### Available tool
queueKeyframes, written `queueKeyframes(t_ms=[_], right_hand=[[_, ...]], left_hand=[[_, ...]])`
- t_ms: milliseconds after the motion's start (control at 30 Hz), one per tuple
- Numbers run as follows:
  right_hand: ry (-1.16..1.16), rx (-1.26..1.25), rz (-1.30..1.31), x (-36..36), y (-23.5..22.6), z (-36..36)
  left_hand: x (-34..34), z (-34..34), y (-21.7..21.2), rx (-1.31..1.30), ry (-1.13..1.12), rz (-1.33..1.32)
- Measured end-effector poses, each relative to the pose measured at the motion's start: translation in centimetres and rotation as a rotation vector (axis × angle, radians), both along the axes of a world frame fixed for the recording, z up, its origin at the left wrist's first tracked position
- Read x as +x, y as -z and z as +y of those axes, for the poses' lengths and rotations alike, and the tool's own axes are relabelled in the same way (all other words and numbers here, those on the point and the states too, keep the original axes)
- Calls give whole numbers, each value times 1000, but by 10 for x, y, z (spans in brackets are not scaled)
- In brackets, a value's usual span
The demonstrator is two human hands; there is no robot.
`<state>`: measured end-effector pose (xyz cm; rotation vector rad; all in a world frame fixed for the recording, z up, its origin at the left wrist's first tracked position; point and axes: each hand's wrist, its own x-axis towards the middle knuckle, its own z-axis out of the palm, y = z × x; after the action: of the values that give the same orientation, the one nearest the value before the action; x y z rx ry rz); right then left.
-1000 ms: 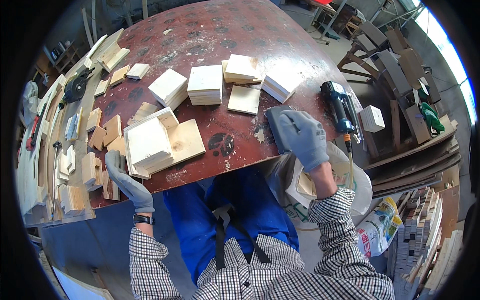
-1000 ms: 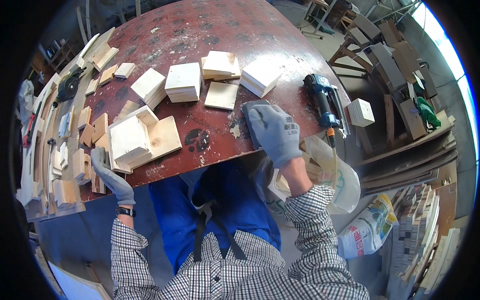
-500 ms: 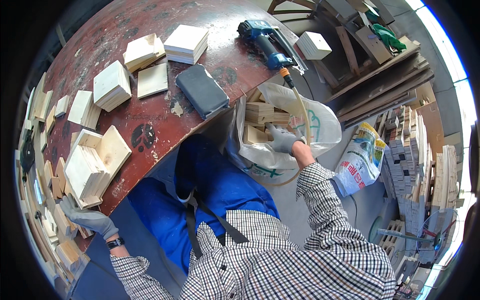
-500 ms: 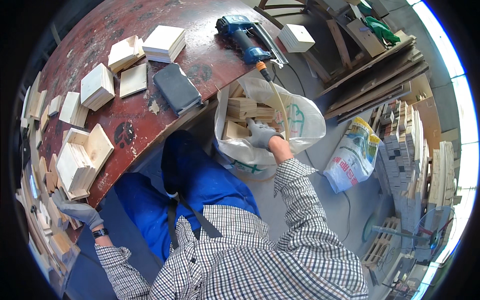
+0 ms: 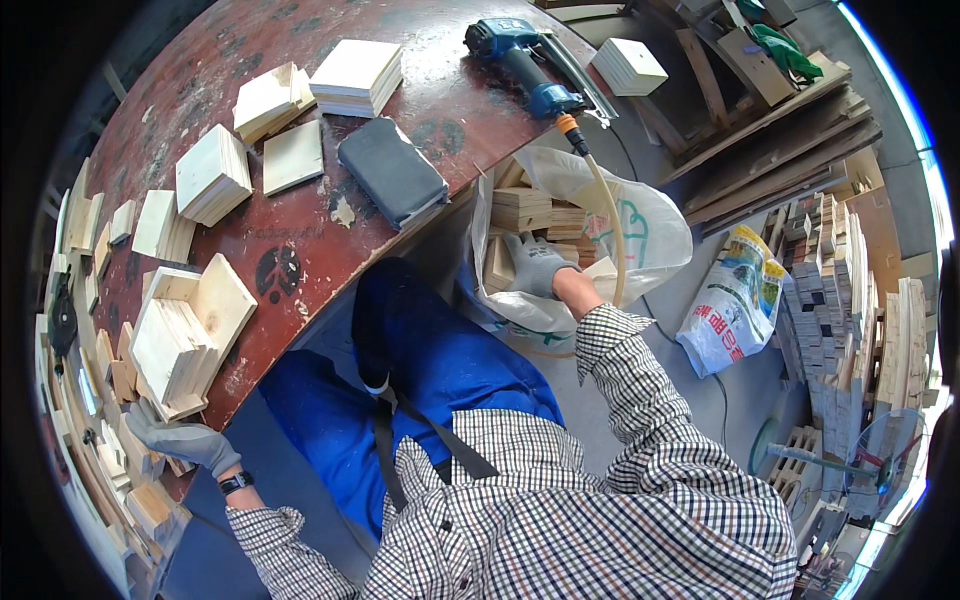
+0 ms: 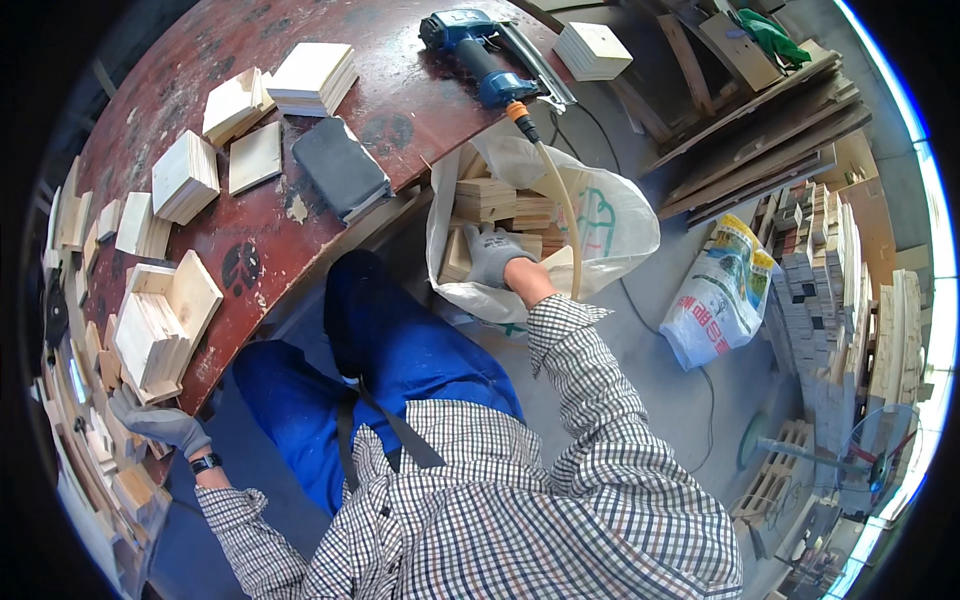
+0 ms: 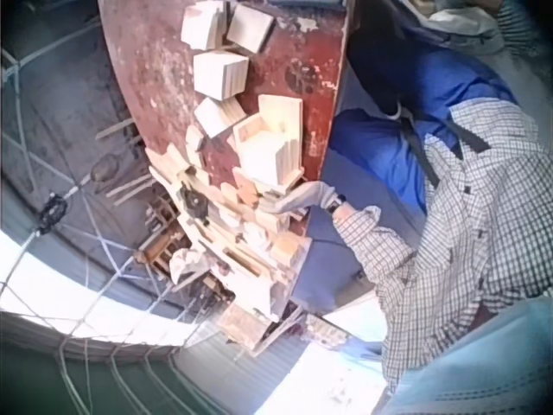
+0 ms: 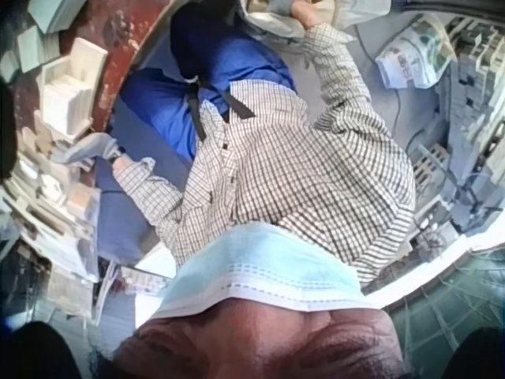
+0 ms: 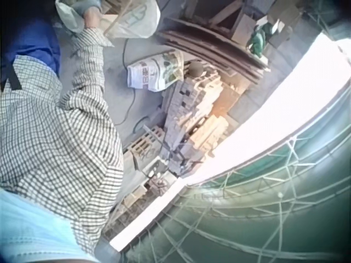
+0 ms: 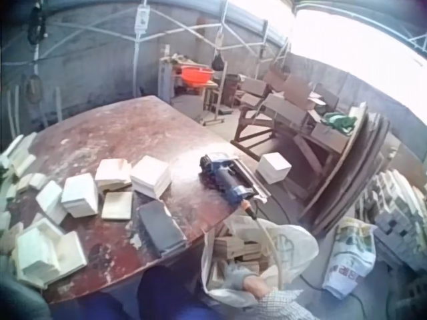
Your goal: The person assembles small wooden boxes by hand, aligning and joining pieces on a workbench. They use a nail gun to fasten the joints and then sand the edges of the assembled boxes with a sanding block.
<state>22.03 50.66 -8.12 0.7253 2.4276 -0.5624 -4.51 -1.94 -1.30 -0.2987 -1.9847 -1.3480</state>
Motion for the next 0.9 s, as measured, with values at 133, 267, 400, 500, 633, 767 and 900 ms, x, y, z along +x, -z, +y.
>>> queueKeyframes(t_ms=[133,267,400,500,633,767,900], right_hand=[[70,141,70,3,-33,-20],[235,314,471,36,-65,-32],[114,507,919,53,-112,-59],[-9,459,1068,67,-133,-88],[-28,-203,1303,55,-129,-145],[-260,-401,1417,23,-130,-192],[-431,-394,1423,14,-129,-202]], left_hand=[[11,-11,-5,-189,-100,143],[72,8,-43,-353,-54,336],[143,57,-50,-113,95,44],[183,92,-58,188,466,-549],[202,134,-71,657,1021,-1085],[215,139,-89,735,1241,-1179],[216,119,-84,770,1111,-1285]])
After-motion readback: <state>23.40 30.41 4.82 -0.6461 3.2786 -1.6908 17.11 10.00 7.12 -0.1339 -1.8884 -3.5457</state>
